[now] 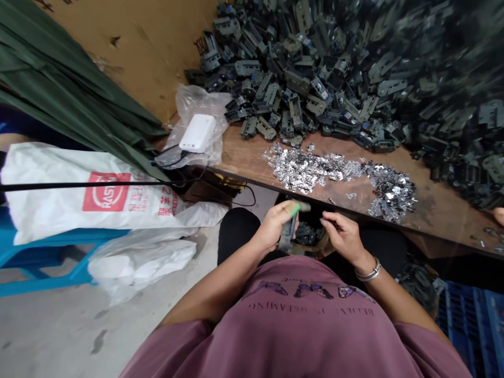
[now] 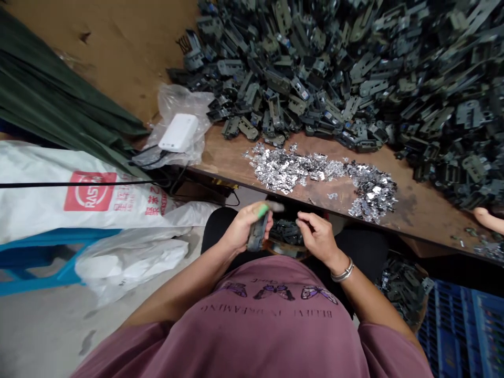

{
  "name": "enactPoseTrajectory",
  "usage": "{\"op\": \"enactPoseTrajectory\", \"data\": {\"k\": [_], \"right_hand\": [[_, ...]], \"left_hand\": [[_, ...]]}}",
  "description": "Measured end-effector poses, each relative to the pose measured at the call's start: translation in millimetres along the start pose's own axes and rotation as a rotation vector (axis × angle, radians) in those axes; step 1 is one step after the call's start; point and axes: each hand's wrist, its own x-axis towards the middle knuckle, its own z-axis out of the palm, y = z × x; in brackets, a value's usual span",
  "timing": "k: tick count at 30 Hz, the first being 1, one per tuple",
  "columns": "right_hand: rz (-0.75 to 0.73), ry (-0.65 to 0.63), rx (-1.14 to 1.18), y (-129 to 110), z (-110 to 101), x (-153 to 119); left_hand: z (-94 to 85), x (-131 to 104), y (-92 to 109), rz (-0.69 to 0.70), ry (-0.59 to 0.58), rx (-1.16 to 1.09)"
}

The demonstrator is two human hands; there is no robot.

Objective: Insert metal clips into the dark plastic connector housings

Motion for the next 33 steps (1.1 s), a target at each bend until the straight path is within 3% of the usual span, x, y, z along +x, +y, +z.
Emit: {"op": "enactPoseTrajectory", "data": {"k": [3, 6, 10, 13, 16, 19, 21, 23, 27, 30, 31, 33], "right_hand": [[0.061, 0.09, -0.065, 19.8, -24.1, 17.1], [0.078, 0.219, -0.214, 50.8, -61.8, 54.3], [0.139, 0.287, -0.544, 94.8, -110.0, 117.1], [0.217, 0.216, -0.782, 119.0, -126.0, 155.0], [0.285, 0.076, -0.926, 132.5, -130.0, 178.8], [0.28, -0.038, -1.012, 132.7, -132.1, 188.7], [0.216, -0.079, -1.028, 122.6, -130.5, 184.3], [0.094, -0.093, -0.998, 103.4, -122.1, 167.4], [-0.386, -0.147, -0.776, 48.5, -82.3, 99.3], [-0.72, -0.292, -0.584, 16.6, -54.2, 48.2], [-0.753, -0.309, -0.544, 11.6, -49.5, 37.5], [-0.67, -0.249, -0.522, 11.1, -48.5, 29.2]], "left_hand": [[-9.2, 12.6, -11.7, 0.106, -0.118, 0.329], [-17.3, 37.6, -37.8, 0.13, -0.24, 0.559], [-15.1, 73.0, -76.1, 0.178, -0.13, 0.761], [-3.7, 87.6, -91.3, 0.206, -0.051, 0.792], [9.4, 90.2, -92.3, 0.227, -0.004, 0.803], [17.2, 83.7, -84.7, 0.274, -0.099, 0.737], [18.9, 75.9, -77.4, 0.224, -0.244, 0.617], [19.3, 67.1, -68.6, 0.065, -0.346, 0.392], [22.1, 52.1, -49.3, -0.215, -0.42, -0.139], [25.2, 45.8, -38.7, -0.253, -0.393, -0.292], [26.0, 44.4, -36.5, -0.243, -0.36, -0.301], [27.2, 41.9, -33.4, -0.202, -0.307, -0.286]]}}
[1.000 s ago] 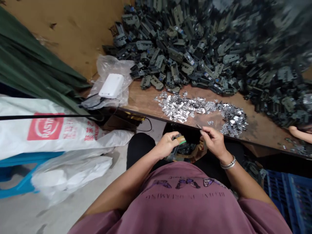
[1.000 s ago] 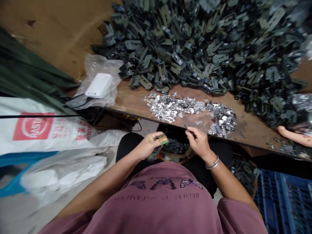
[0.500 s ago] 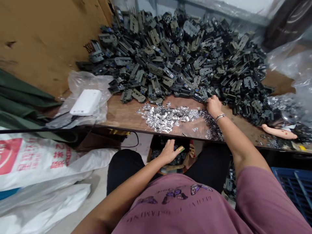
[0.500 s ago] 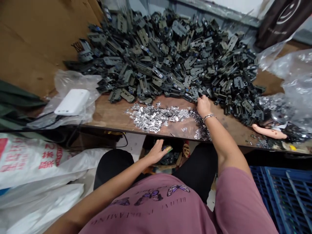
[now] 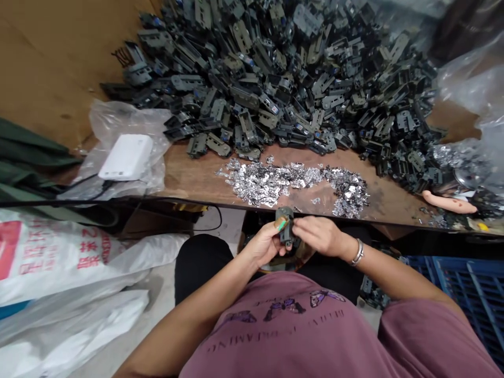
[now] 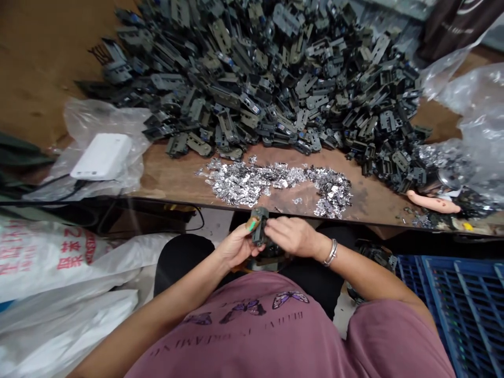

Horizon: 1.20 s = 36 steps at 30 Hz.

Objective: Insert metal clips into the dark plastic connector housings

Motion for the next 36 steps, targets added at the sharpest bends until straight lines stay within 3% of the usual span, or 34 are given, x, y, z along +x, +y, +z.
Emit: {"op": "enactPoseTrajectory", "data": {"k": [3, 5, 8, 10, 17, 21, 25, 28, 30, 33, 36], "right_hand": [[0.386, 0.015, -0.084, 23.0, -2.3, -2.4], [0.581, -0.117, -0.145, 43.8, -3.4, -0.2], [0.726, -0.332, -0.163, 62.3, -2.5, 5.1], [0.761, -0.37, -0.146, 62.7, -2.0, 8.6], [0.606, -0.245, 0.207, 16.0, -14.1, 22.5], [0.583, -0.285, 0.265, -5.1, -22.4, 30.4], [0.645, -0.324, 0.372, -7.1, -33.2, 31.1], [0.633, -0.306, 0.435, -8.3, -38.8, 24.4], [0.533, -0.241, 0.375, -13.1, -36.8, 16.9], [0.326, -0.125, 0.24, -23.9, -24.4, 5.7], [0.228, -0.074, 0.174, -31.7, -8.6, -0.6]], "left_hand": [[4.2, -3.3, 1.3, 0.064, 0.034, 0.064], [7.8, -5.1, 1.2, 0.111, 0.075, 0.124], [12.2, -6.5, -0.1, 0.23, 0.163, 0.245], [13.0, -6.6, -0.5, 0.3, 0.21, 0.356], [11.8, -3.3, 0.5, 0.545, 0.301, 0.63], [10.9, -3.5, -4.0, 0.591, 0.199, 0.758], [6.4, -9.0, -8.4, 0.643, 0.095, 0.831], [2.9, -14.2, -9.5, 0.616, 0.073, 0.826], [1.4, -17.2, -9.4, 0.578, 0.085, 0.795], [1.0, -20.1, -9.7, 0.506, 0.099, 0.755], [1.0, -20.8, -12.0, 0.439, 0.104, 0.746]]}}
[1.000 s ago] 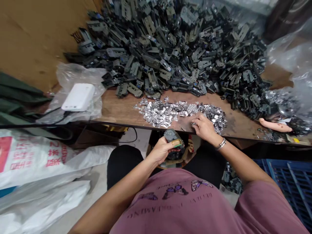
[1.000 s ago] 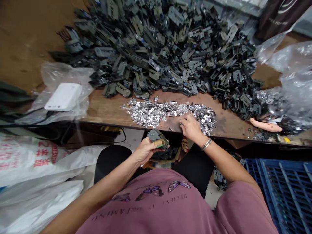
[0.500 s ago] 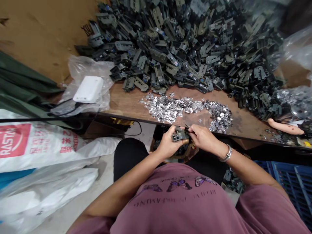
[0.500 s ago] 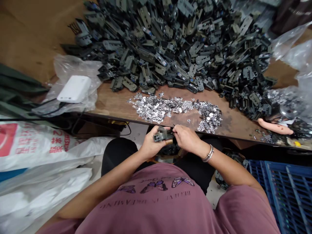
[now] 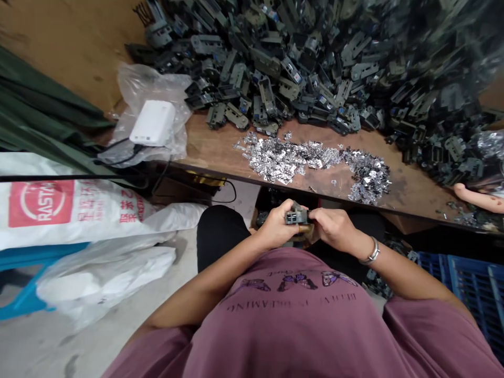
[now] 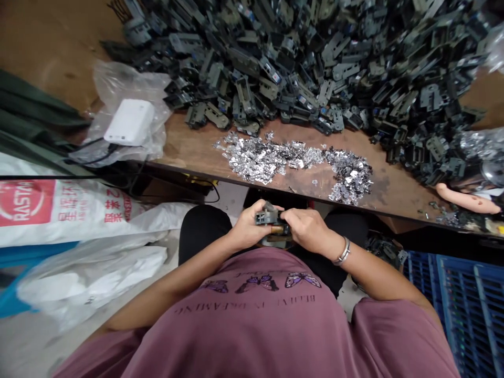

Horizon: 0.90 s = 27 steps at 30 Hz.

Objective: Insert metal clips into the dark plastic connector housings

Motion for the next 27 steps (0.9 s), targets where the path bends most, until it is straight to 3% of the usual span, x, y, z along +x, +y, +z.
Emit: {"op": "enactPoseTrajectory", "data": {"k": [4, 7, 12, 16, 21, 24, 27], "right_hand": [[0.12, -0.004, 0.207, 1.0, 9.8, -2.2], [0.392, -0.028, 0.621, 1.6, 9.8, -6.2], [0.792, 0.208, 1.018, -7.3, 19.4, -8.2], [0.992, 0.182, 1.368, -19.1, 35.3, 4.9], [1.08, 0.189, 1.752, -20.1, 43.4, 13.0], [1.058, 0.161, 1.791, -18.3, 41.7, 9.9], [0.977, 0.143, 1.654, -22.1, 40.7, 8.3]], "left_hand": [[-1.4, -2.2, -3.0, -0.051, -0.006, 0.012], [-7.5, -5.5, -3.0, -0.076, 0.052, 0.031], [-12.9, -12.6, -1.9, -0.06, 0.135, -0.025], [-7.4, -15.9, -7.0, 0.028, 0.12, -0.024], [-13.3, -20.0, -10.3, 0.111, 0.118, -0.031], [-24.9, -23.7, -5.2, 0.01, -0.035, -0.124], [-30.8, -25.5, 2.4, -0.144, -0.124, -0.288]]}}
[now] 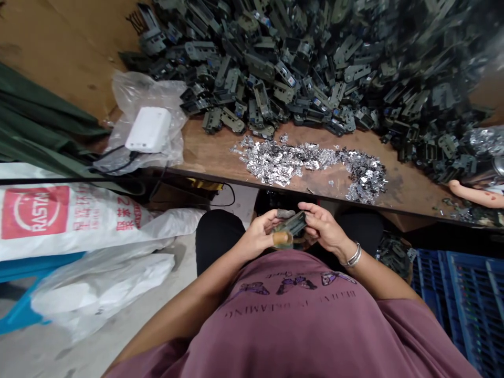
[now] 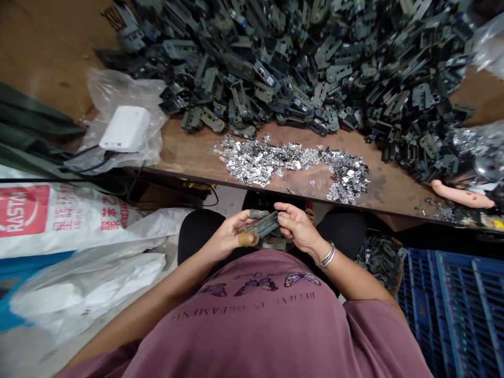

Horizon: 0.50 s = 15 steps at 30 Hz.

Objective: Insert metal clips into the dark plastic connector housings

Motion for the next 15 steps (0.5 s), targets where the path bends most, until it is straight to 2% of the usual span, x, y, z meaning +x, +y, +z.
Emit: {"op": "enactPoseTrajectory", "data": {"k": [3, 6, 8, 10, 12, 13, 15], "right_hand": [[-0.098, -0.089, -0.26, -1.4, 3.9, -3.9], [-0.234, -0.143, -0.626, -13.2, -0.6, -6.0], [-0.398, -0.063, -0.891, -25.4, -8.8, -3.7], [-0.593, 0.073, -1.13, -36.9, -18.3, 3.3], [-0.714, 0.2, -1.344, -45.0, -26.1, 15.4], [-0.719, 0.246, -1.446, -47.9, -29.1, 23.1], [-0.631, 0.28, -1.596, -52.7, -33.8, 40.0]], "left_hand": [[3.8, 0.2, 5.4, -0.146, 0.035, -0.076], [7.2, 1.3, 7.5, -0.214, 0.054, -0.14], [7.4, 1.5, 8.3, -0.222, 0.075, -0.188], [7.1, 1.4, 9.2, -0.22, 0.093, -0.226], [7.3, 1.7, 9.8, -0.22, 0.103, -0.258], [7.8, 2.2, 10.0, -0.226, 0.102, -0.27], [9.3, 3.9, 9.7, -0.237, 0.096, -0.288]]}}
